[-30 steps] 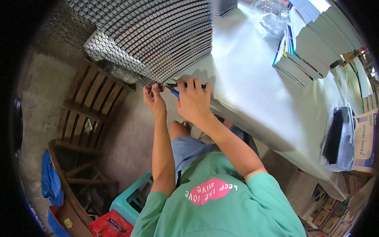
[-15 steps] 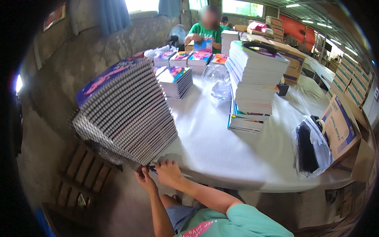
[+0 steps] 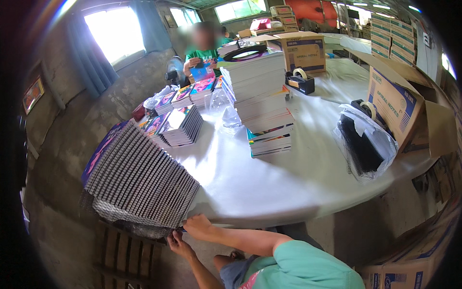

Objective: The person removes stacks of spiral-bound notebooks from a large cardboard box and places them onto a white table. They then use a pair of blue-handled snips to cut off excess wire or binding material from the edge of one stack of notebooks.

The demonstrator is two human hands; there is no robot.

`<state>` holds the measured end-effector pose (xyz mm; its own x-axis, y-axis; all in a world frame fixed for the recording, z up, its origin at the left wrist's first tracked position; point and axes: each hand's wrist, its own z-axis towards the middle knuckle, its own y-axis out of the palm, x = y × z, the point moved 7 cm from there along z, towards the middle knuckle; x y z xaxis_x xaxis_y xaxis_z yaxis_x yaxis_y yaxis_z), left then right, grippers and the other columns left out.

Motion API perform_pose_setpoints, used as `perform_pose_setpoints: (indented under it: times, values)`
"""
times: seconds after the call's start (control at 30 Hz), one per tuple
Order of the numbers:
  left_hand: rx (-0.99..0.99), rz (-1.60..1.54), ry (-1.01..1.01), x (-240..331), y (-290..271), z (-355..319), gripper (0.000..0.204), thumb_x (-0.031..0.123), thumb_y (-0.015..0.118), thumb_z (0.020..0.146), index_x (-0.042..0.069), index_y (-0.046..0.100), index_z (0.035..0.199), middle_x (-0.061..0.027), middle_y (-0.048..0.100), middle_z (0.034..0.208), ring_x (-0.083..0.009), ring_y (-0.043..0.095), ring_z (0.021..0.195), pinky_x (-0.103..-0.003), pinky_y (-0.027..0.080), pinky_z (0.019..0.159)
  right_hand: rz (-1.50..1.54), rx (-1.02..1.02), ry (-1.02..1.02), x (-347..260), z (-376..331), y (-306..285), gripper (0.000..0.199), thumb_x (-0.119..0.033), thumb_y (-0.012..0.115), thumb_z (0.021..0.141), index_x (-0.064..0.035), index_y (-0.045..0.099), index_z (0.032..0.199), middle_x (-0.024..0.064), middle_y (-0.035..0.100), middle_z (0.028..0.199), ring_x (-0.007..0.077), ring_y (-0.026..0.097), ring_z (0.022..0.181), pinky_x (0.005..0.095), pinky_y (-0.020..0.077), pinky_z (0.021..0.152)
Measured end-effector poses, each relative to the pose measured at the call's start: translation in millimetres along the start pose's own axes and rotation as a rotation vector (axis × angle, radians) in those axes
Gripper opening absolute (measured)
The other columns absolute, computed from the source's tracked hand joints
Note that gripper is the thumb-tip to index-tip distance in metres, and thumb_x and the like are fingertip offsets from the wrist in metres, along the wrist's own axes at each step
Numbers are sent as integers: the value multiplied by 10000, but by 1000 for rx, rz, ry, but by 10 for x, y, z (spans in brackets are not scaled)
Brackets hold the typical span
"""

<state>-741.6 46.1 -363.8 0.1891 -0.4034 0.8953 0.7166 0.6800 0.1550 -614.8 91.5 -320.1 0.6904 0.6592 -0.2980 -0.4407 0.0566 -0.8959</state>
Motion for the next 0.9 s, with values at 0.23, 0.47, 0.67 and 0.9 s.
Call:
perform_pose_setpoints:
  times: [0.23,0.47,0.67,0.9]
  values:
    - [-17,174,-13,46,-9,-23,279,217,560,933,-58,579,972,-96,605,820,-163,556,717,-291,471,661,23,36,-11,42,-13,-2,156,-137,580,745,-38,636,853,132,658,773,287,671,707,391,525,573]
    - [-62,190,5,-20,-79,12,259,197,554,932,-57,579,971,-94,611,814,-159,556,709,-290,469,656,63,10,-13,0,7,15,157,-136,567,763,-43,636,869,135,664,779,291,673,711,397,527,569]
    - [-101,236,27,131,-64,-3,240,185,564,926,-51,582,965,-83,614,822,-148,549,714,-282,462,650,55,25,-13,-26,-48,-82,157,-129,563,764,-38,629,873,142,662,771,295,671,701,399,524,566]
    - [-68,190,-25,124,-27,-35,242,194,588,917,-46,580,947,-65,603,807,-134,523,699,-277,445,635,39,66,11,2,-42,-22,120,-138,567,765,-65,647,817,116,663,754,292,667,714,406,517,573]
